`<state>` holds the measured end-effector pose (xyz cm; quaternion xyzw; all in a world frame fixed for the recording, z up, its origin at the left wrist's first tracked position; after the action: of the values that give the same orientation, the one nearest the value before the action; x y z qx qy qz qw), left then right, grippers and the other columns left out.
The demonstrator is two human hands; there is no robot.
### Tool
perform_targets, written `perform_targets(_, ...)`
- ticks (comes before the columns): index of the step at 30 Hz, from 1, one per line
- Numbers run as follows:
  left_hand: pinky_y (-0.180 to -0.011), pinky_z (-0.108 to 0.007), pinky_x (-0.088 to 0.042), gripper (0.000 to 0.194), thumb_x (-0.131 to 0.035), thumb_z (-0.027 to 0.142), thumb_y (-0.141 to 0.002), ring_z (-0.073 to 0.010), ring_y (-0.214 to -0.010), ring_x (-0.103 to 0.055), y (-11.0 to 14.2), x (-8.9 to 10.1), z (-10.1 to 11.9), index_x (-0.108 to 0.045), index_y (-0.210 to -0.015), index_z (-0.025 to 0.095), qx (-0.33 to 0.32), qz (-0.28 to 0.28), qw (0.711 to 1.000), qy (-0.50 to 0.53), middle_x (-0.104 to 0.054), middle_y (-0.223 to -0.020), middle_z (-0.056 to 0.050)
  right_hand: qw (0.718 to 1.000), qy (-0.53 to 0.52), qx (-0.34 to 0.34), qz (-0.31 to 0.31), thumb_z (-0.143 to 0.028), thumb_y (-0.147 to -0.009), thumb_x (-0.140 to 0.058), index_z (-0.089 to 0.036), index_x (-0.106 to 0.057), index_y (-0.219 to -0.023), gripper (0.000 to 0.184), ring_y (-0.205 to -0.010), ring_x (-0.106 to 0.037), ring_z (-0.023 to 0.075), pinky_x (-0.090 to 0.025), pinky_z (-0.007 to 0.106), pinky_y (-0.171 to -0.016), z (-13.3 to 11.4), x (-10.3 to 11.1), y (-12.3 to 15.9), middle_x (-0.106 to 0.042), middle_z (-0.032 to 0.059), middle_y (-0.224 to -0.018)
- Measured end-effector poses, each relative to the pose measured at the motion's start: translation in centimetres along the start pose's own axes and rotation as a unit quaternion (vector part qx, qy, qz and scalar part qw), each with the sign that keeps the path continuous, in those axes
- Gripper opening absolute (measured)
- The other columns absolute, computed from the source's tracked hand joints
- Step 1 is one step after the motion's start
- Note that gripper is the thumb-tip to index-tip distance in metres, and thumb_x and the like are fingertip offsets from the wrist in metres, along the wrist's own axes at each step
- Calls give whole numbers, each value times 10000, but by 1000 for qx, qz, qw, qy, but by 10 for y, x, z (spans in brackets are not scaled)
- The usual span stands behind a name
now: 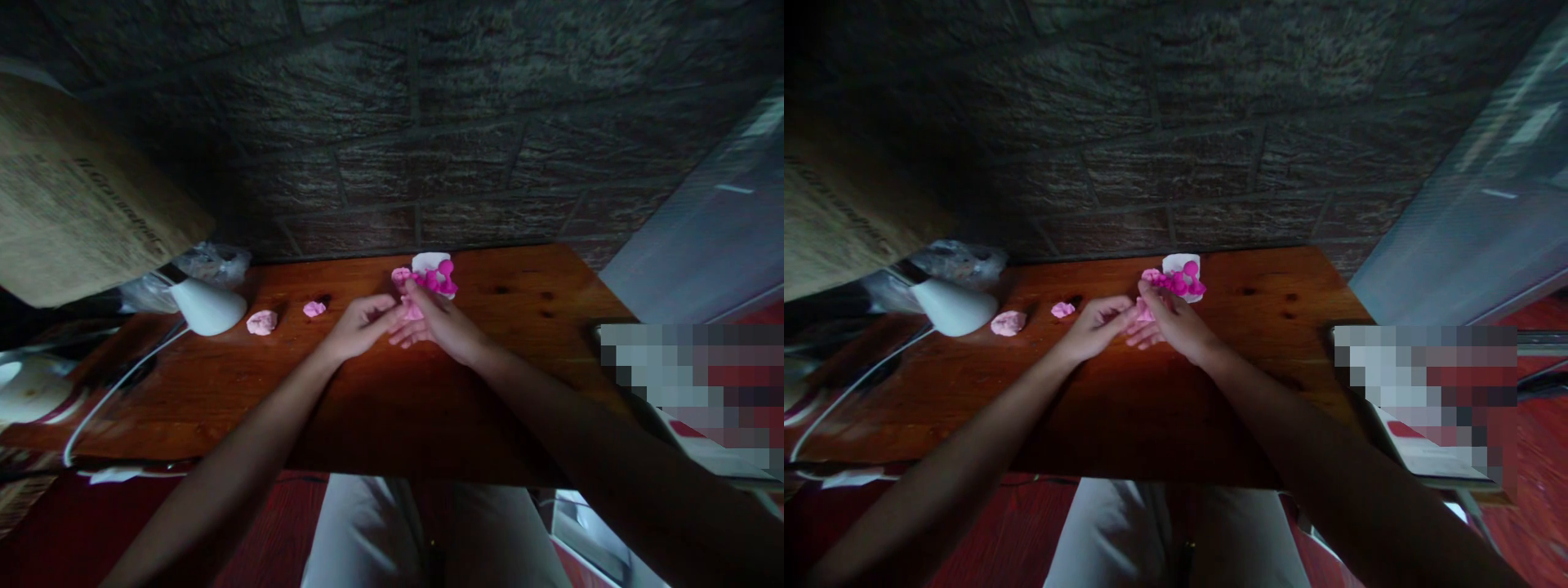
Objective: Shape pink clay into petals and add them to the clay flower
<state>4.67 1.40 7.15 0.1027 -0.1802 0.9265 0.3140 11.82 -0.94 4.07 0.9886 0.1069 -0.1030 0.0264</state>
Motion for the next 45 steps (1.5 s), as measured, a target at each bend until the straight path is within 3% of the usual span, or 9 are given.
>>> perform_targets(8, -502, -217, -263, 493, -725, 502, -783, -78, -496, -339, 5, -1, 5, -442, -542, 178, -47, 28, 982, -181, -427, -513, 54, 997, -77, 9, 31, -514, -858, -719, -193, -667, -833, 326, -758, -678, 152, -616, 303, -716, 16, -1, 1, -710, 34, -848)
perform_targets(12, -496, -225, -248, 529, -796, 514, -721, -76, -488, -335, 5, 6, 16, -446, -514, 175, -76, 48, 976, -200, -427, -497, 56, 984, -152, -30, 84, -239, -858, -677, -182, -658, -759, 115, -659, -617, 102, -551, 256, -701, 23, 12, -3, -666, -6, -739)
perform_targets(15, -498, -237, -248, 543, -749, 479, -796, -78, -478, -326, 9, 25, 30, -417, -491, 177, -105, 128, 965, -202, -403, -480, 50, 968, -212, -72, 111, -114, -845, -585, -163, -672, -796, 112, -563, -533, 59, -476, 193, -599, 21, 19, -1, -609, -30, -671)
perform_targets(19, -501, -252, -246, 569, -628, 447, -910, -83, -468, -298, 16, 45, 37, -380, -473, 179, -102, 214, 946, -221, -328, -460, 45, 958, -239, -109, 116, -318, -942, -515, -167, -655, -830, 234, -393, -301, 66, -268, 207, -391, 13, 19, 5, -401, -78, -502)
perform_targets(25, -490, -247, -264, 535, -593, 408, -941, -80, -448, -350, 16, 39, 38, -456, -480, 173, -117, 201, 943, -239, -396, -451, 37, 966, -206, -133, 87, -589, -1008, -344, -238, -460, -716, 471, -336, -67, 77, -97, 215, -342, 9, 1, 17, -148, -132, -378)
perform_targets(29, -468, -238, -273, 523, -583, 372, -943, -77, -418, -370, 15, 36, 40, -459, -474, 173, -140, 195, 936, -258, -415, -427, 37, 968, -207, -117, 74, -406, -1035, -390, -232, -462, -774, 322, -315, -99, 60, -114, 189, -350, 6, -5, 16, -202, -146, -384)
perform_targets(34, -482, -228, -318, 472, -573, 358, -951, -85, -436, -435, 17, 36, 42, -520, -519, 174, -155, 201, 929, -270, -490, -454, 29, 971, -212, -75, 80, -199, -939, -602, -197, -560, -907, 53, -414, -473, 58, -250, 155, -394, 1, 1, 11, -551, -75, -590)
perform_targets(39, -518, -227, -378, 429, -586, 378, -944, -100, -479, -502, 17, 32, 43, -577, -567, 176, -146, 194, 926, -290, -583, -510, 8, 968, -201, -49, 139, -497, -866, -731, -201, -509, -725, 396, -398, -460, 64, -267, 155, -378, 0, 16, 8, -385, -106, -465)
perform_targets(45, -540, -211, -420, 404, -579, 354, -951, -99, -499, -573, 15, 32, 42, -619, -593, 170, -156, 189, 931, -269, -642, -541, 0, 967, -176, -130, 132, -836, -890, -332, -223, -383, -534, 710, -361, -466, 90, -365, 203, -369, 17, 17, 10, -433, -23, -412)
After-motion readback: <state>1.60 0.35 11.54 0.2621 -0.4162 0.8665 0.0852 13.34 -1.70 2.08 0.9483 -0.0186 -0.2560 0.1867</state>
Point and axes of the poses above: each hand's wrist, its own y-axis away from the middle knuckle, its own x-axis out of the back of the hand, z = x × y, the point moved 10 cm from there along -y, towards the middle knuckle
